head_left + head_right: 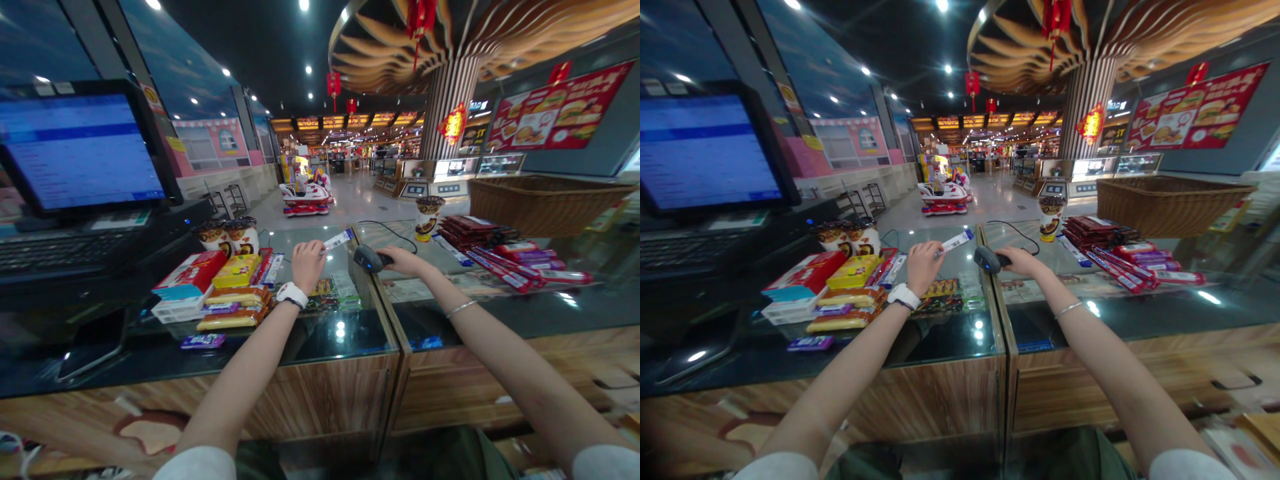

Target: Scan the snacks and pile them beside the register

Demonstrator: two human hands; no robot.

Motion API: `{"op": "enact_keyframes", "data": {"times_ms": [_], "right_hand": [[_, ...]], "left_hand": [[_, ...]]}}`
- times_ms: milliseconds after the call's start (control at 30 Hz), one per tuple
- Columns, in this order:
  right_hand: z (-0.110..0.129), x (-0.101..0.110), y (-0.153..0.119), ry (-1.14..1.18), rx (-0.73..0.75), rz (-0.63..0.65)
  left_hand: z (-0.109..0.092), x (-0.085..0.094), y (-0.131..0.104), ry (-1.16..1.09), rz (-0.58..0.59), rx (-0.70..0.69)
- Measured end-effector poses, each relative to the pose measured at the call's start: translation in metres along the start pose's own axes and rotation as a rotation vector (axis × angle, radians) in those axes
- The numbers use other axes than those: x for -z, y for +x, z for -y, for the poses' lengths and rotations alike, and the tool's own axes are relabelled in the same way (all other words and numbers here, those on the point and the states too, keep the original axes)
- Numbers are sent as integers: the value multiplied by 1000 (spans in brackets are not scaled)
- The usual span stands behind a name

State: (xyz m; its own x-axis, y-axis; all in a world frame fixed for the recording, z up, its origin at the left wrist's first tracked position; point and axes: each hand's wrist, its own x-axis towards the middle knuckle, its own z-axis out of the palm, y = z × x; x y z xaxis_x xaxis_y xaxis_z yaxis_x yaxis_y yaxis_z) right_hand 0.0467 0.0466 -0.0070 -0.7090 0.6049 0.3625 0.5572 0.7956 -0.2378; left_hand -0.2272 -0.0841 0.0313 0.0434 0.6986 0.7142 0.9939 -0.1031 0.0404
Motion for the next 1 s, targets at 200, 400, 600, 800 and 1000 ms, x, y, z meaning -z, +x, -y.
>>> {"op": "enact_keyframes", "data": {"times_ms": [200, 400, 600, 800, 1000], "right_hand": [[0, -4, 1, 40, 14, 4], [12, 3, 3, 57, 0, -266], [50, 16, 3, 61, 144, -488], [70, 14, 2, -1, 186, -464], [70, 12, 1, -55, 151, -493]], "left_hand": [[-4, 1, -1, -5, 14, -37], [-11, 3, -1, -30, 37, -77], [-18, 4, -2, -77, 35, -172], [-26, 9, -3, -107, 42, -238], [-32, 15, -4, -120, 81, -249]]}}
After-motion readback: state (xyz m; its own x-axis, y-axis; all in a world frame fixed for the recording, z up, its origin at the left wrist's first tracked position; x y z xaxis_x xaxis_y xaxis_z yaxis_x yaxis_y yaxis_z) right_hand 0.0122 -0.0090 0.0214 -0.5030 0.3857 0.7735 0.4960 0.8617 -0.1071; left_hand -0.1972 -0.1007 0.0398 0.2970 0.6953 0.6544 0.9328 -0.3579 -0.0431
